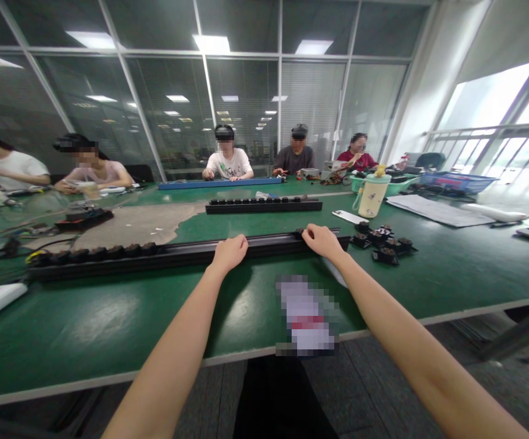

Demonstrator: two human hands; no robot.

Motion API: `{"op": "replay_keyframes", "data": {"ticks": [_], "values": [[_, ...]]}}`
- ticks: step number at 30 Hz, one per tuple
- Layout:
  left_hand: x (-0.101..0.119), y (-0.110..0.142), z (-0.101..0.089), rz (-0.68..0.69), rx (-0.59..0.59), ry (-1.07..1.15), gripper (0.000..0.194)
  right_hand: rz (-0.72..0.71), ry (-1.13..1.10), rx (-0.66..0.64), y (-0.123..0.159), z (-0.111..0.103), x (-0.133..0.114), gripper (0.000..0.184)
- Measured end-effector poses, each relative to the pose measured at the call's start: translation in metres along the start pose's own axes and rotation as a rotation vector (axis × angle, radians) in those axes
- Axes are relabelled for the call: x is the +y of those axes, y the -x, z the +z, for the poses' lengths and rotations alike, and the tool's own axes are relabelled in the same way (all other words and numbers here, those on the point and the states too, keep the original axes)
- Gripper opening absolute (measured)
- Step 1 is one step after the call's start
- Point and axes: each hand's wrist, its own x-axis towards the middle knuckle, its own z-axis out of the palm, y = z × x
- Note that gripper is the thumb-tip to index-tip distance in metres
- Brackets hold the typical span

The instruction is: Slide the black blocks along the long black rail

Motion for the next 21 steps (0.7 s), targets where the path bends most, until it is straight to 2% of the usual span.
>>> {"op": "replay_keyframes", "data": {"ticks": [4,10,21], "values": [[0.002,0.002,-0.003,-0.001,-0.008,0.005,0.037,0.083,0.020,-0.033,0.003,0.000,-0.007,0.031],[0.001,0.001,-0.002,0.008,-0.005,0.002,0.037,0.159,0.014,-0.044,0.005,0.005,-0.012,0.053],[0.002,0.002,-0.003,-0.002,-0.010,-0.018,0.037,0.149,0.125,-0.116,0.004,0.008,-0.018,0.049]]}}
